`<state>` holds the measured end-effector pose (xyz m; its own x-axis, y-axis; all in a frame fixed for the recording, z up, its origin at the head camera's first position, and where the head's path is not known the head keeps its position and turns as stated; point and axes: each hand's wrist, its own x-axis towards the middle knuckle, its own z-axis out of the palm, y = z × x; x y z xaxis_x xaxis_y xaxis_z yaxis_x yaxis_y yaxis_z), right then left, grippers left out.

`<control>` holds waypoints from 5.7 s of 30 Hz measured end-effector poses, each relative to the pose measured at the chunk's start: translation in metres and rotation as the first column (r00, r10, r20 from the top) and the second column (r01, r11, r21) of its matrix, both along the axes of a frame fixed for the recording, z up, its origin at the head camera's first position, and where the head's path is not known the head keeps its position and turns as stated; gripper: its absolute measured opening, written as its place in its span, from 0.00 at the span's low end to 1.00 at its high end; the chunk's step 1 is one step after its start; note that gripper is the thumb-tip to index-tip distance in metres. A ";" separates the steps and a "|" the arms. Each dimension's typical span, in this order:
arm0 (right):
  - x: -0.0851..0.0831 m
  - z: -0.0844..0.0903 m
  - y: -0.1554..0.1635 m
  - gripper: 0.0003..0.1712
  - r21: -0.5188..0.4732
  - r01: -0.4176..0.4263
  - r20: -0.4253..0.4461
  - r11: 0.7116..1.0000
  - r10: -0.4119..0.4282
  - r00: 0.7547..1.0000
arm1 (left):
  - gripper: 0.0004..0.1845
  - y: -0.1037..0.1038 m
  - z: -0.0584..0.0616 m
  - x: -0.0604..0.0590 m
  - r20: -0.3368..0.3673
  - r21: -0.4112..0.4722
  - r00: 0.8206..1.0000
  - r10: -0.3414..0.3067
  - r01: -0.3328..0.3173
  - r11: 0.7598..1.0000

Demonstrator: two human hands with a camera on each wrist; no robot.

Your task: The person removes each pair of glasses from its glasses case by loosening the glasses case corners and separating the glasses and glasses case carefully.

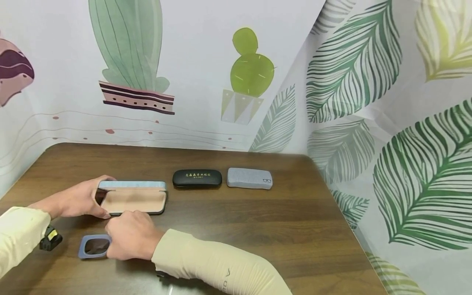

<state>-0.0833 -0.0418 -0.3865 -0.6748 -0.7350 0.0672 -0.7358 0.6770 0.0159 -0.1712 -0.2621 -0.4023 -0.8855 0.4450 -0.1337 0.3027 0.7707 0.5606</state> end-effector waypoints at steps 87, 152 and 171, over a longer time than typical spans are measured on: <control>-0.058 0.008 0.089 0.31 -0.503 0.330 0.328 0.799 -0.177 0.928 | 0.57 0.000 -0.002 0.000 0.043 0.049 0.999 -0.006 0.004 0.999; -0.092 -0.019 0.082 0.31 -0.517 0.556 0.730 0.651 -0.003 0.683 | 0.50 -0.003 -0.003 0.003 -0.194 -0.071 0.980 -0.037 0.023 0.997; -0.086 -0.019 0.080 0.35 -0.490 0.459 0.585 0.741 -0.111 0.803 | 0.46 -0.004 -0.002 0.003 -0.235 -0.078 0.970 -0.062 0.045 0.996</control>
